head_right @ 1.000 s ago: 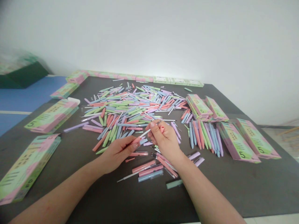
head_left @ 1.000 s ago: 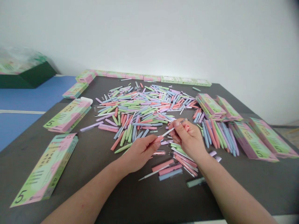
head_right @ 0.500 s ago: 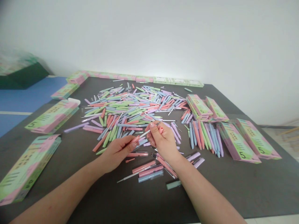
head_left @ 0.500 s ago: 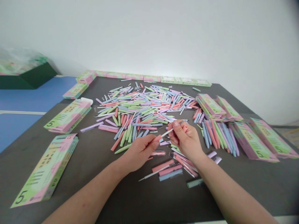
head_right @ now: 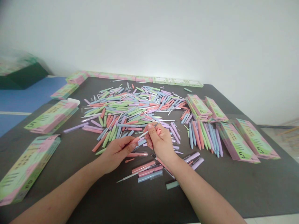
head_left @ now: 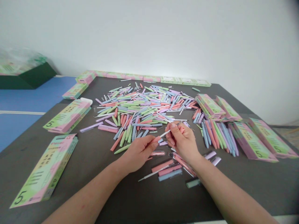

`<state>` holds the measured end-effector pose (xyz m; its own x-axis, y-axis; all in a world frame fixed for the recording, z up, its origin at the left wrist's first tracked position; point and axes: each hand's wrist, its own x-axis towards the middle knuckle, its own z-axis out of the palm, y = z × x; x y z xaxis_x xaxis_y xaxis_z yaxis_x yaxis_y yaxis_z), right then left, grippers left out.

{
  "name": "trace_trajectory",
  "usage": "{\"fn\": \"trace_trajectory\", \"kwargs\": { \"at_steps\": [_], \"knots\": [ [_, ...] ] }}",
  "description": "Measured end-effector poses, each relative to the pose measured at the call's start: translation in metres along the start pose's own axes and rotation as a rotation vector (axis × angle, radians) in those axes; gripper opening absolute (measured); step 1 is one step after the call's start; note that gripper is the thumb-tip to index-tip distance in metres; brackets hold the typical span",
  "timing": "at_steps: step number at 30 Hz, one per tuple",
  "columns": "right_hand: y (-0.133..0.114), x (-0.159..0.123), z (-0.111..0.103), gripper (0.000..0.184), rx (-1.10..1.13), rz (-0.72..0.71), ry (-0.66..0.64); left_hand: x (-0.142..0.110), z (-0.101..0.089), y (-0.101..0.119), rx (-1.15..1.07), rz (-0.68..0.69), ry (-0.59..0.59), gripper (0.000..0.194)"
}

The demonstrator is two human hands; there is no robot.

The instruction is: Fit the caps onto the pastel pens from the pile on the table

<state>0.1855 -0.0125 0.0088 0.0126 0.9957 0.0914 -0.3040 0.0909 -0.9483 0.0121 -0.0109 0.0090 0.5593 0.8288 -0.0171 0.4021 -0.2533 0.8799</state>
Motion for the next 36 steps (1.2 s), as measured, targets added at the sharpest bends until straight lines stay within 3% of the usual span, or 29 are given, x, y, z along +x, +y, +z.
{"fn": "trace_trajectory", "kwargs": {
  "at_steps": [14, 20, 29, 36],
  "knots": [
    [0.001, 0.003, -0.001, 0.032, -0.029, 0.025, 0.016, 0.001, 0.000, 0.000, -0.005, 0.055, 0.027, 0.030],
    [0.002, 0.000, -0.001, 0.032, -0.061, 0.078, -0.079, 0.000, 0.001, -0.002, -0.001, 0.066, 0.030, 0.034],
    [-0.035, 0.009, -0.022, 0.022, 0.052, 0.145, -0.117, 0.000, -0.004, -0.005, 0.009, 0.038, 0.071, 0.031],
    [-0.046, 0.009, -0.043, 0.026, -0.354, -0.093, -0.127, -0.001, -0.002, -0.006, 0.004, 0.035, 0.082, 0.030]
  ]
}}
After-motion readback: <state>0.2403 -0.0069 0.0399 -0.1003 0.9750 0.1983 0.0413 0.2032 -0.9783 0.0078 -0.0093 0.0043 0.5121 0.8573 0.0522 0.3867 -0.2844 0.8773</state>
